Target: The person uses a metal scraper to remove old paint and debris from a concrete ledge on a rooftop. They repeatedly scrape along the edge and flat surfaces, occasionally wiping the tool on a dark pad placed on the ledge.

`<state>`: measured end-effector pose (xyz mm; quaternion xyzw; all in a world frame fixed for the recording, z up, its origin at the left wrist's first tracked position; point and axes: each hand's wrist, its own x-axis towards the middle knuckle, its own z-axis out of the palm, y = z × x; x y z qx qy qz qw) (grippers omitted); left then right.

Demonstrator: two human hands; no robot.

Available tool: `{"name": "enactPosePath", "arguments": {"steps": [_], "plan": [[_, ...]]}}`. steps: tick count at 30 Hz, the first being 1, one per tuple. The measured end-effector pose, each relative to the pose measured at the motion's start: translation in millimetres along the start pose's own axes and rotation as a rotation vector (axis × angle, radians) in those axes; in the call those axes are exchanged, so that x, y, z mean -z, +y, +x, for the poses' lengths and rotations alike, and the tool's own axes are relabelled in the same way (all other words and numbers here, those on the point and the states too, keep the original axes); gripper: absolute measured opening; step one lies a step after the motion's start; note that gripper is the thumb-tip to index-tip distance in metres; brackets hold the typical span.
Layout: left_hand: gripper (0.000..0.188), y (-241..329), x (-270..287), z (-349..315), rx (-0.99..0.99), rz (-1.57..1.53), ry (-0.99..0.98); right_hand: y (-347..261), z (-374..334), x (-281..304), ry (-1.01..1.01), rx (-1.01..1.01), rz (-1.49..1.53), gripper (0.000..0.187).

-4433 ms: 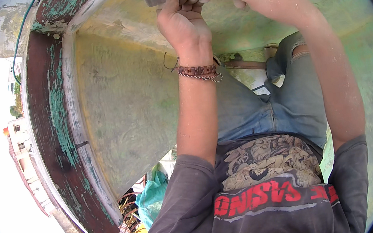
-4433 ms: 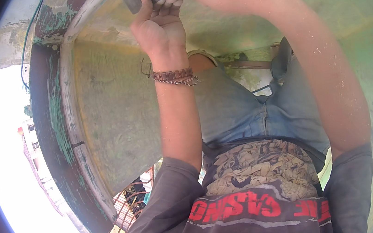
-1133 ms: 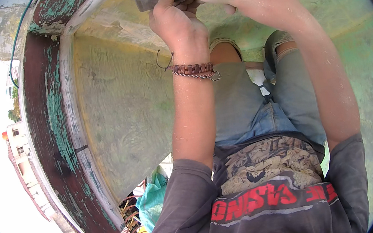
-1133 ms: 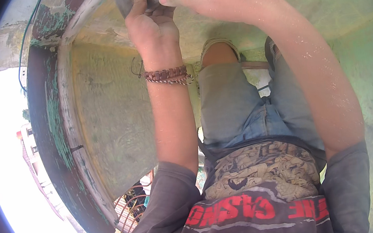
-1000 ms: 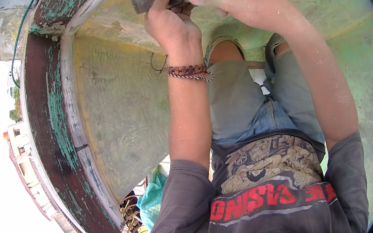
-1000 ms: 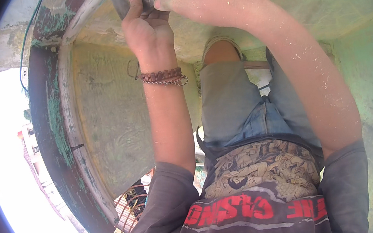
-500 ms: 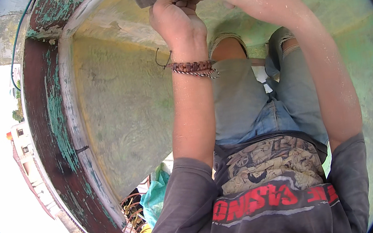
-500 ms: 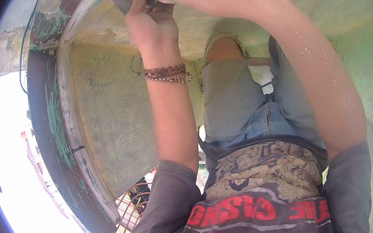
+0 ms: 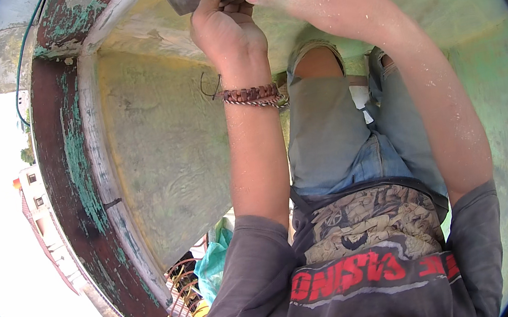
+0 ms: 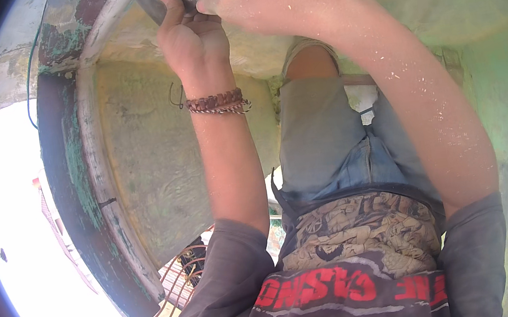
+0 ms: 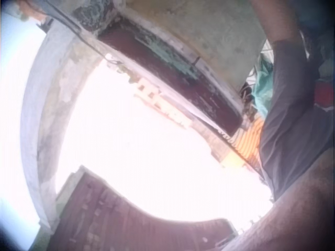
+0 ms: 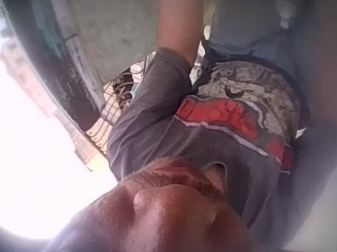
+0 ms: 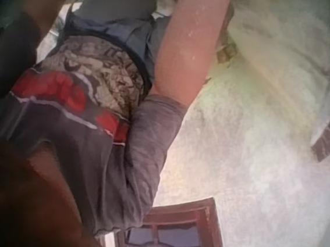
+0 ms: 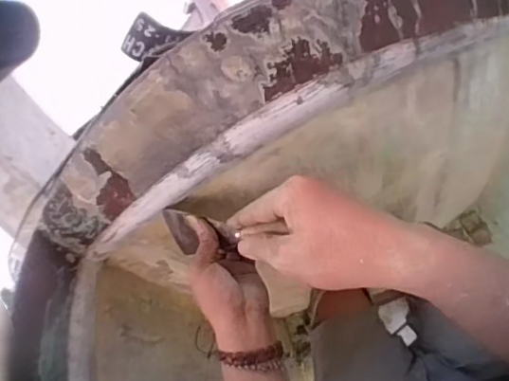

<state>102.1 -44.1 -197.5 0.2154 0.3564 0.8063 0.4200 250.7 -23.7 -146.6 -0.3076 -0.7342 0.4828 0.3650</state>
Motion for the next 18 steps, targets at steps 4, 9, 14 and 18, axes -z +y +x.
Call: {"name": "enactPosePath", "arguments": {"steps": [4, 9, 14, 18], "plan": [[0.034, -2, 0, -1, -0.003, 0.001, -0.008, -17, -6, 10, -0.051, 0.033, 0.048, 0.033], [0.036, 17, 22, 10, 0.031, -0.047, 0.005, -37, 6, -8, -0.120, -0.034, -0.156, 0.033], [0.020, -1, 4, 3, -0.009, -0.085, -0.076, -4, -3, -7, 0.007, 0.048, 0.050, 0.033], [0.037, 17, 35, 23, 0.012, -0.095, -0.066, -24, 0, -21, -0.003, 0.102, -0.091, 0.032]]}}
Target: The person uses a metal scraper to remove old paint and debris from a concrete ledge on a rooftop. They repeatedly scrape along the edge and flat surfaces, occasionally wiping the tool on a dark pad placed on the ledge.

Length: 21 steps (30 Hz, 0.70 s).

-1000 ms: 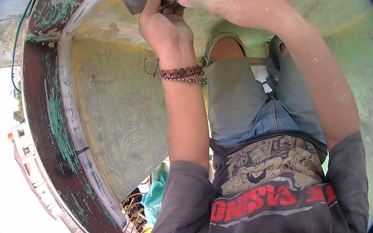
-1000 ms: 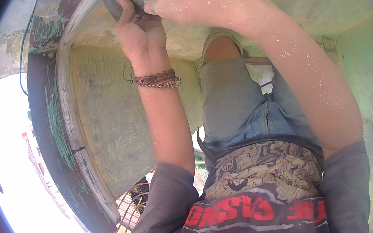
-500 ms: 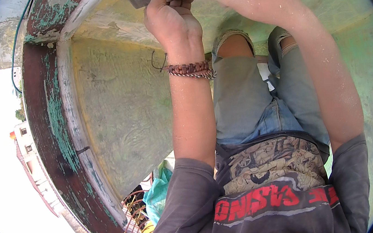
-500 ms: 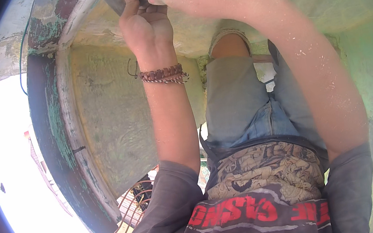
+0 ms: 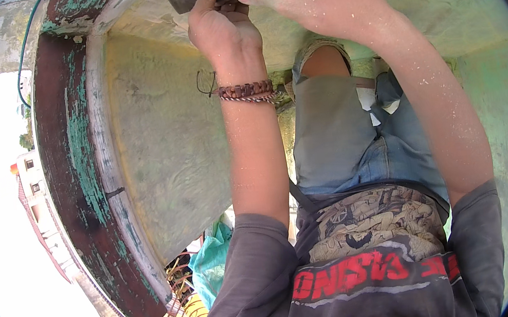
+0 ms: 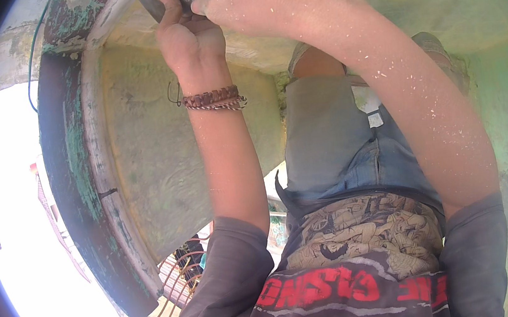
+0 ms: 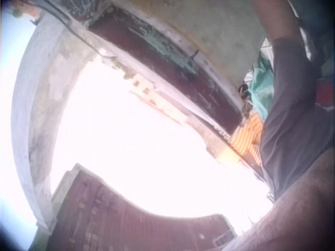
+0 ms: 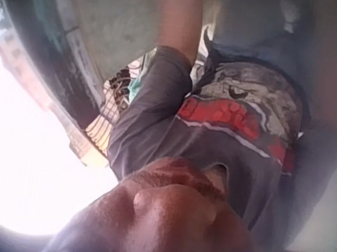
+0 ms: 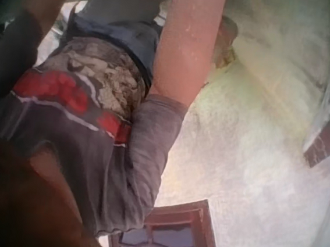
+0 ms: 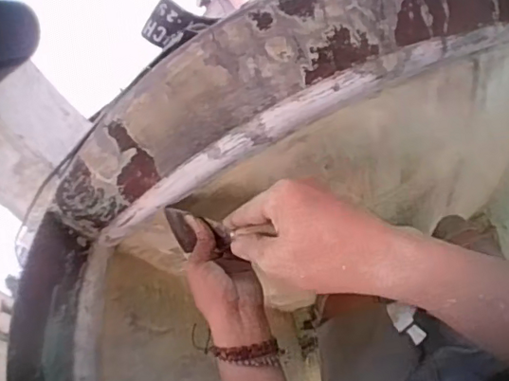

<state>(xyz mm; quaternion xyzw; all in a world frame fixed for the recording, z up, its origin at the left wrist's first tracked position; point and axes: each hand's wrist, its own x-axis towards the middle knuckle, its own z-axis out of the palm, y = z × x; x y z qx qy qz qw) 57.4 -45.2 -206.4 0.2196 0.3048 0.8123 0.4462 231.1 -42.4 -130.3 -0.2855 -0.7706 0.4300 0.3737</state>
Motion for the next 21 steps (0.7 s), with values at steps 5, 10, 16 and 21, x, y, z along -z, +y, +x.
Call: {"name": "enactPosePath", "arguments": {"steps": [5, 10, 16, 21], "plan": [[0.015, -18, -13, -9, -0.012, -0.080, -0.004, 18, 5, 1, -0.001, -0.154, 0.198, 0.032], [0.031, 6, -8, -6, 0.016, -0.033, 0.014, -11, 7, 5, -0.087, -0.044, 0.174, 0.030], [0.009, -14, -13, -2, -0.036, -0.152, 0.050, 18, 13, -10, -0.017, -0.111, 0.110, 0.032], [0.008, 2, 12, 6, -0.097, -0.100, 0.004, -24, 17, 3, -0.237, -0.155, 0.117, 0.035]]}}
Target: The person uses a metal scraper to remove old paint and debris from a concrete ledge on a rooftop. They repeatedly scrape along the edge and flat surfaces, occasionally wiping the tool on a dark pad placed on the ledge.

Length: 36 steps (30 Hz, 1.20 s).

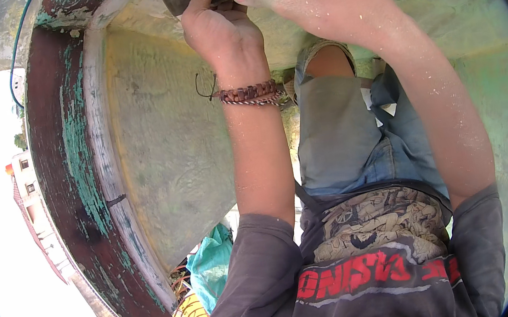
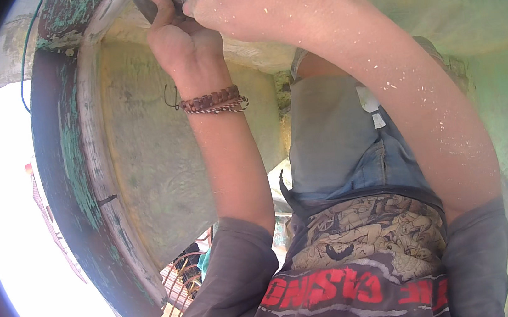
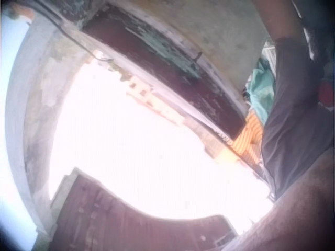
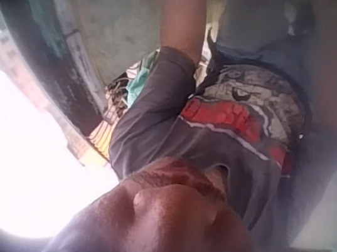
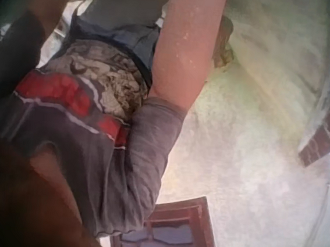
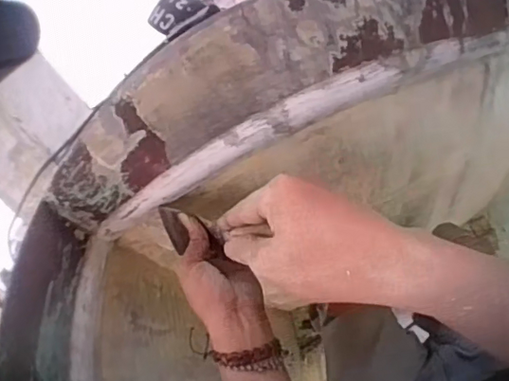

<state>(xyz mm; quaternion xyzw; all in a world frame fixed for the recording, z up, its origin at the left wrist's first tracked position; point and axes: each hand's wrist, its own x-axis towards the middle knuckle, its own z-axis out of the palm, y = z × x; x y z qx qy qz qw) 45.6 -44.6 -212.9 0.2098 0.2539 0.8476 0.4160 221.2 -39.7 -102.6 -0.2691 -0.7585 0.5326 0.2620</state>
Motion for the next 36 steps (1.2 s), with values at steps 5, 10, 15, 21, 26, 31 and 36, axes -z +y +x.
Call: {"name": "enactPosePath", "arguments": {"steps": [5, 10, 15, 21, 26, 31, 36], "plan": [[0.010, -11, -25, -12, -0.040, 0.012, 0.024, 14, -10, -6, 0.203, 0.099, -0.063, 0.035], [0.009, 5, -42, -18, -0.051, 0.053, 0.096, 20, 15, -7, 0.116, -0.037, -0.093, 0.036], [0.008, -10, -18, -7, -0.039, 0.017, -0.006, -25, 3, -2, 0.117, -0.333, -0.165, 0.035], [0.024, 19, -11, 1, -0.019, 0.106, 0.057, -1, 8, -11, 0.065, 0.057, -0.075, 0.034], [0.011, -6, -10, -2, 0.011, -0.029, 0.016, 11, -6, -16, 0.183, 0.092, 0.102, 0.034], [0.016, 5, 1, 6, 0.011, -0.032, 0.006, 8, 5, -15, 0.099, 0.129, -0.049, 0.033], [0.023, 10, -6, 0, 0.002, -0.010, 0.017, 23, 25, -25, 0.102, 0.014, 0.073, 0.030]]}}
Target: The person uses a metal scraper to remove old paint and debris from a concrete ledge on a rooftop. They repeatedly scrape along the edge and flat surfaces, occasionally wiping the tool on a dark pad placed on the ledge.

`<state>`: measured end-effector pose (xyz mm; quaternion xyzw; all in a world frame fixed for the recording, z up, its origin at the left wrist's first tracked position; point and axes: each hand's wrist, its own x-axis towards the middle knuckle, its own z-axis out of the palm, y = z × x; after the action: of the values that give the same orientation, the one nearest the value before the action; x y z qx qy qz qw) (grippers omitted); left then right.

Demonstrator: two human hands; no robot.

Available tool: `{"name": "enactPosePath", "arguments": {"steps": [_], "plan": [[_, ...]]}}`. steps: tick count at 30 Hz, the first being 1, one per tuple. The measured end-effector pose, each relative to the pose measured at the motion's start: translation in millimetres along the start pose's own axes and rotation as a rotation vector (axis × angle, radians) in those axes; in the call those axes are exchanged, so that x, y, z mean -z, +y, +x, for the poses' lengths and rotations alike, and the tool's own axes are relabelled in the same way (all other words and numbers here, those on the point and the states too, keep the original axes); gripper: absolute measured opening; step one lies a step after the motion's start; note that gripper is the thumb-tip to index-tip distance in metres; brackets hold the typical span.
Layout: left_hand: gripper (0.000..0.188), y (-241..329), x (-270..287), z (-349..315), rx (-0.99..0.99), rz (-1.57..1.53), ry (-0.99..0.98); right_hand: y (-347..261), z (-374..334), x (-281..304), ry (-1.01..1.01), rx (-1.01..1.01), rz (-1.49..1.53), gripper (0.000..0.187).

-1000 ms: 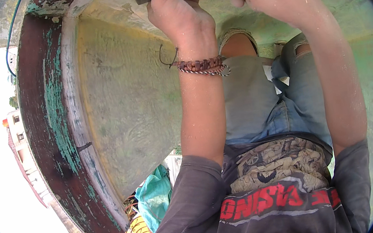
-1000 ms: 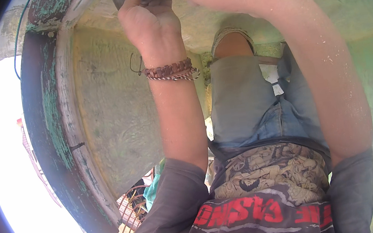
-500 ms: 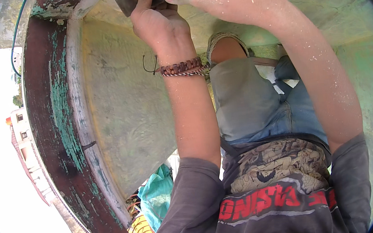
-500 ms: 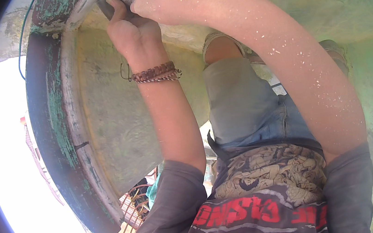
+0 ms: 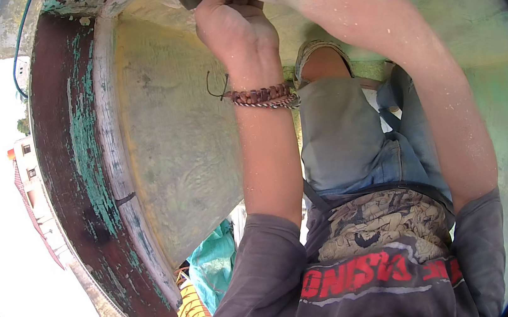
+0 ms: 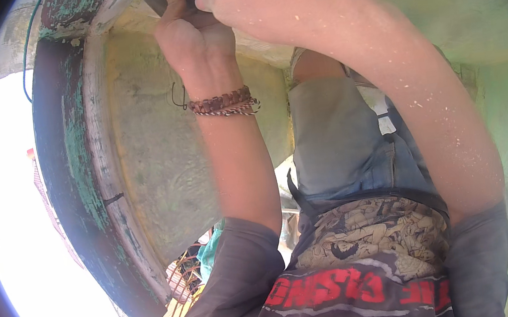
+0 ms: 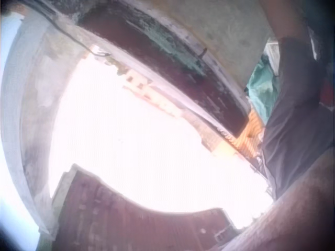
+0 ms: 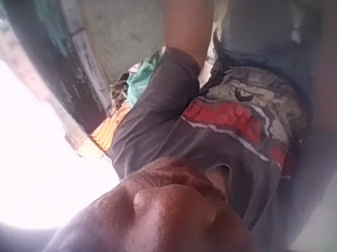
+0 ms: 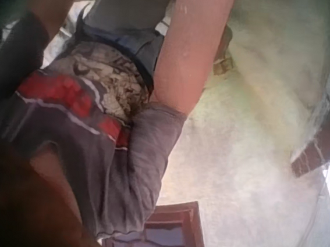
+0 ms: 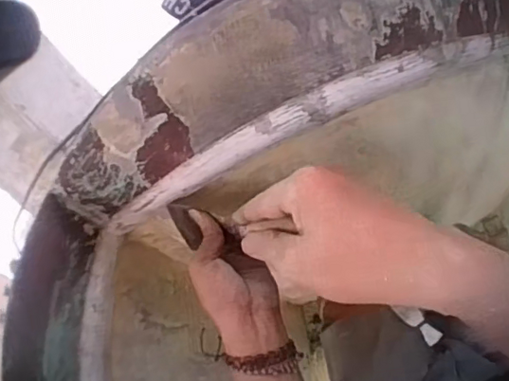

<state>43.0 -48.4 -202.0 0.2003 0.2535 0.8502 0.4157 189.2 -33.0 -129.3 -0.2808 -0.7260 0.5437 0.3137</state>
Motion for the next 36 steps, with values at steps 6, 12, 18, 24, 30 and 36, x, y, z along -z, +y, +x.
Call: {"name": "enactPosePath", "arguments": {"steps": [6, 12, 18, 24, 30, 36], "plan": [[0.031, 19, 11, 7, 0.062, 0.038, -0.020, -20, -4, -10, 0.033, 0.091, -0.162, 0.026], [0.022, -6, 11, 7, -0.024, -0.070, -0.006, -13, -6, -9, 0.083, 0.199, -0.128, 0.026], [0.032, 28, 15, 11, 0.048, 0.039, 0.060, -27, 16, -24, -0.061, -0.060, -0.214, 0.029], [0.024, -6, -3, 1, 0.075, -0.146, 0.060, -24, 1, -18, 0.058, 0.009, -0.001, 0.033], [0.020, 17, 4, 7, 0.026, 0.042, 0.074, -34, 2, -20, 0.019, 0.035, -0.228, 0.033], [0.026, 4, -12, -6, 0.118, -0.127, 0.098, -31, -4, -20, 0.050, 0.013, -0.101, 0.030]]}}
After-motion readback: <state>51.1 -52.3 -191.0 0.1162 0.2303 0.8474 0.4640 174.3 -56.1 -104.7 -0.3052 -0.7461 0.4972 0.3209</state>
